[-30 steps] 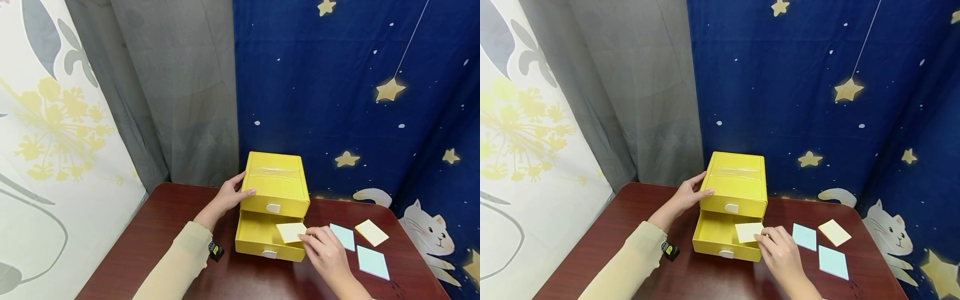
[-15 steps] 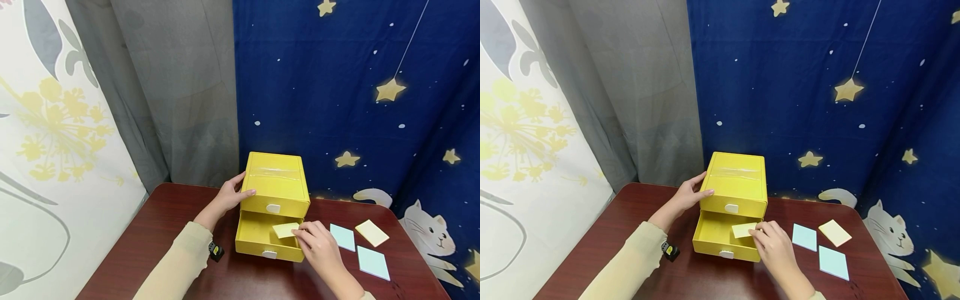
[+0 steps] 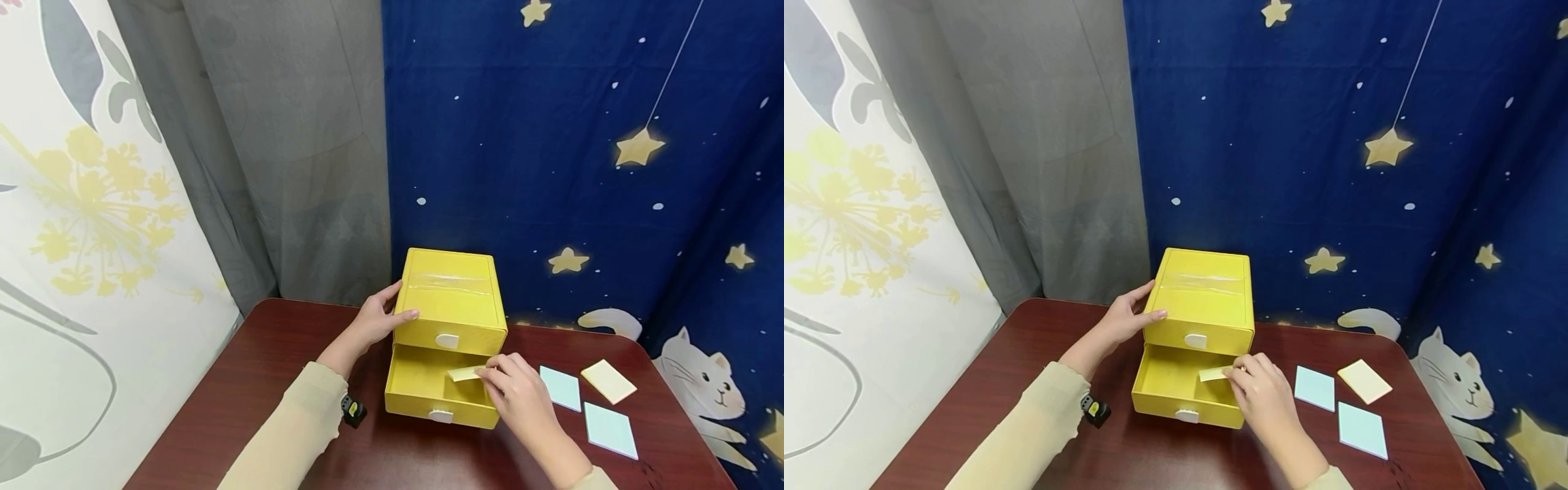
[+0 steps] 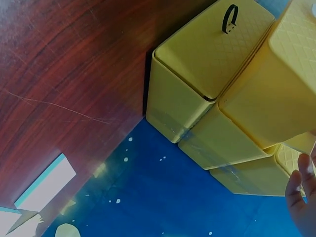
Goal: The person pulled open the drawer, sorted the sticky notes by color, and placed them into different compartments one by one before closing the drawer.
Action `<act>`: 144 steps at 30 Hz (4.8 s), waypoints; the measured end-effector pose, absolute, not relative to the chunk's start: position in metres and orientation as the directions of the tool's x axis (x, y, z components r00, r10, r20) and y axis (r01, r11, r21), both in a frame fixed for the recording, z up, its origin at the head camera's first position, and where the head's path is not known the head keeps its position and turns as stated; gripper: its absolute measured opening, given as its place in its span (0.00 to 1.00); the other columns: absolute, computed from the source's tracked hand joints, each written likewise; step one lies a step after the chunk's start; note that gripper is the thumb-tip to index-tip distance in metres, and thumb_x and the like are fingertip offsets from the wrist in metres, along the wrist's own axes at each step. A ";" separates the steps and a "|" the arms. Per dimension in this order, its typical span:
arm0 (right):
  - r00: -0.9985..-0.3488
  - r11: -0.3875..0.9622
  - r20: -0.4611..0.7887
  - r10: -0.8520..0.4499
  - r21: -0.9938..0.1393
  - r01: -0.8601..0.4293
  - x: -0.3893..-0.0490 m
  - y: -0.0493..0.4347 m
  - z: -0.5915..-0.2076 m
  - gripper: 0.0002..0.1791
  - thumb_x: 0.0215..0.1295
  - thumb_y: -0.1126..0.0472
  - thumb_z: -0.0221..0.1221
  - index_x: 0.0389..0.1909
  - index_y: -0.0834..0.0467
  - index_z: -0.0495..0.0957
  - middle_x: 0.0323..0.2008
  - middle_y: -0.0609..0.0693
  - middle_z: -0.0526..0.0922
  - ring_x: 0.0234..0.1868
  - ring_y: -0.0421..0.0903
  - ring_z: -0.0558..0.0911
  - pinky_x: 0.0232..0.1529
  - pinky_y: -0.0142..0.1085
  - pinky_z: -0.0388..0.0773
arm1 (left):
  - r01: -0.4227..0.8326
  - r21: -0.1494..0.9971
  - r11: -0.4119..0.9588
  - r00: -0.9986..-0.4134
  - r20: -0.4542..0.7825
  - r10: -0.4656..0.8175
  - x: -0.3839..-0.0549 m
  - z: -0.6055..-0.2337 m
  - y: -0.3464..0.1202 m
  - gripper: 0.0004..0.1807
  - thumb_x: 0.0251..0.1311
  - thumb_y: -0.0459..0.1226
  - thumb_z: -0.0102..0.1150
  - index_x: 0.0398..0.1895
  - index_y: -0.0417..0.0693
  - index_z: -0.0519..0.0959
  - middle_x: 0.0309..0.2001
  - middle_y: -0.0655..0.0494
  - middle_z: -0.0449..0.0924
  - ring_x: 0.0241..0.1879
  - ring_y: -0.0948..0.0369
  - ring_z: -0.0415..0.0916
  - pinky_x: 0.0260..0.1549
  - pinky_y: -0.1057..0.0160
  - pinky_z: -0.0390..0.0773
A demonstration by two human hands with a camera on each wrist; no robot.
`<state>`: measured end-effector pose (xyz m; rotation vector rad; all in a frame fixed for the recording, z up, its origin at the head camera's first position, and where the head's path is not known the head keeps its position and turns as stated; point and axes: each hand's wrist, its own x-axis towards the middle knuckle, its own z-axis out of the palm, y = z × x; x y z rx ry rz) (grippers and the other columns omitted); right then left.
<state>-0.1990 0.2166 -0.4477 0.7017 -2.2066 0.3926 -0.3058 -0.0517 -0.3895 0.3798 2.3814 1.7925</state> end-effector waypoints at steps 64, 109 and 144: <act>-0.631 0.804 0.625 -0.460 -0.008 -0.594 -0.207 0.223 -0.444 0.17 0.42 0.65 0.72 0.37 0.50 0.86 0.31 0.39 0.77 0.33 0.38 0.72 0.29 0.35 0.72 | 0.105 0.952 0.289 -0.956 0.017 0.291 -0.278 -0.355 -0.050 0.44 0.58 0.43 0.64 0.74 0.47 0.51 0.74 0.48 0.50 0.72 0.52 0.50 0.65 0.53 0.63; -0.856 0.873 0.517 0.005 -0.420 -0.248 -0.206 0.328 -0.466 0.30 0.64 0.52 0.59 0.66 0.55 0.66 0.61 0.62 0.70 0.61 0.63 0.67 0.63 0.62 0.57 | 0.104 0.959 0.263 -0.952 0.019 0.305 -0.283 -0.359 -0.050 0.45 0.58 0.42 0.64 0.74 0.46 0.51 0.74 0.49 0.50 0.72 0.52 0.51 0.65 0.53 0.63; -0.960 0.902 -0.194 0.200 -0.346 0.257 -0.231 0.435 -0.509 0.56 0.63 0.27 0.39 0.69 0.73 0.41 0.65 0.80 0.40 0.65 0.78 0.44 0.59 0.73 0.49 | 0.119 0.960 0.252 -0.957 0.043 0.288 -0.305 -0.390 -0.052 0.46 0.53 0.48 0.67 0.74 0.56 0.53 0.73 0.55 0.52 0.72 0.56 0.52 0.65 0.53 0.63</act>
